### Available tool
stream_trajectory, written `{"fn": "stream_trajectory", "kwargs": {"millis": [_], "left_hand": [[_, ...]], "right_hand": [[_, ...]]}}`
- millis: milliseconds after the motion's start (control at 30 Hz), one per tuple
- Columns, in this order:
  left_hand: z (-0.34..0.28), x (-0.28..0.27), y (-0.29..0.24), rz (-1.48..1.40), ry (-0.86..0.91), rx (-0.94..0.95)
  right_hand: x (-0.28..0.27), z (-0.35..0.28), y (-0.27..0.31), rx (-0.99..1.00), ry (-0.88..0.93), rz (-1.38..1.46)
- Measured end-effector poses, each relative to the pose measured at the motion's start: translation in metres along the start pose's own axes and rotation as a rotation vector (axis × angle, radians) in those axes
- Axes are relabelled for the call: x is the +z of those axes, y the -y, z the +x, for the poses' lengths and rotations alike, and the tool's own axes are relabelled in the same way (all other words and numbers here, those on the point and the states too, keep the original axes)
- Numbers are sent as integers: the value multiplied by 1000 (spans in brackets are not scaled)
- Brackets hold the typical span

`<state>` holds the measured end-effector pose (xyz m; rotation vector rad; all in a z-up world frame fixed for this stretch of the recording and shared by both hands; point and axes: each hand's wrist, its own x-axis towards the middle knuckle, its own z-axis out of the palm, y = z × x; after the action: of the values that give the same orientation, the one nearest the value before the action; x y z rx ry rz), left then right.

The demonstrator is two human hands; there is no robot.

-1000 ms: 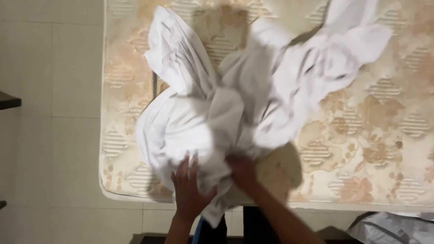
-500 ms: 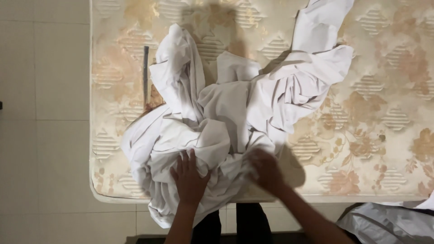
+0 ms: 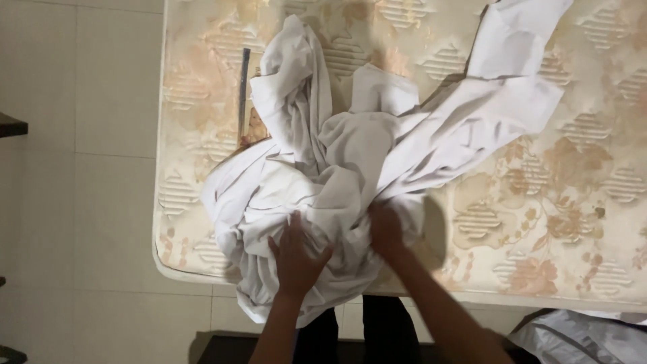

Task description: The person arranges white pillows on a mattress, then unfolds and spreads a white fitted sheet over the mattress, tucking the corners and smoothing the surface by hand.

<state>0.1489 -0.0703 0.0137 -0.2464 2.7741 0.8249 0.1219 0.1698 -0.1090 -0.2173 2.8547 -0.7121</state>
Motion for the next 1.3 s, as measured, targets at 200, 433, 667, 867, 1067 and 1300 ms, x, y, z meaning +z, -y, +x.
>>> {"fn": "stream_trajectory", "kwargs": {"millis": [200, 433, 667, 867, 1067, 1300], "left_hand": [[4, -4, -29, -64, 36, -68], [1, 29, -49, 87, -62, -97], [-26, 40, -57, 51, -211, -158], [-65, 37, -40, 26, -320, -297], [-65, 50, 2, 27, -233, -443], [-48, 5, 1, 44, -228, -268]], "right_hand": [[3, -66, 80, -50, 205, 223], [-73, -101, 36, -266, 203, 262], [-148, -10, 55, -495, 275, -54], [-106, 51, 130, -1002, 280, -217], [-26, 62, 116, -1111, 240, -265], [-79, 47, 110, -843, 346, -263]]}}
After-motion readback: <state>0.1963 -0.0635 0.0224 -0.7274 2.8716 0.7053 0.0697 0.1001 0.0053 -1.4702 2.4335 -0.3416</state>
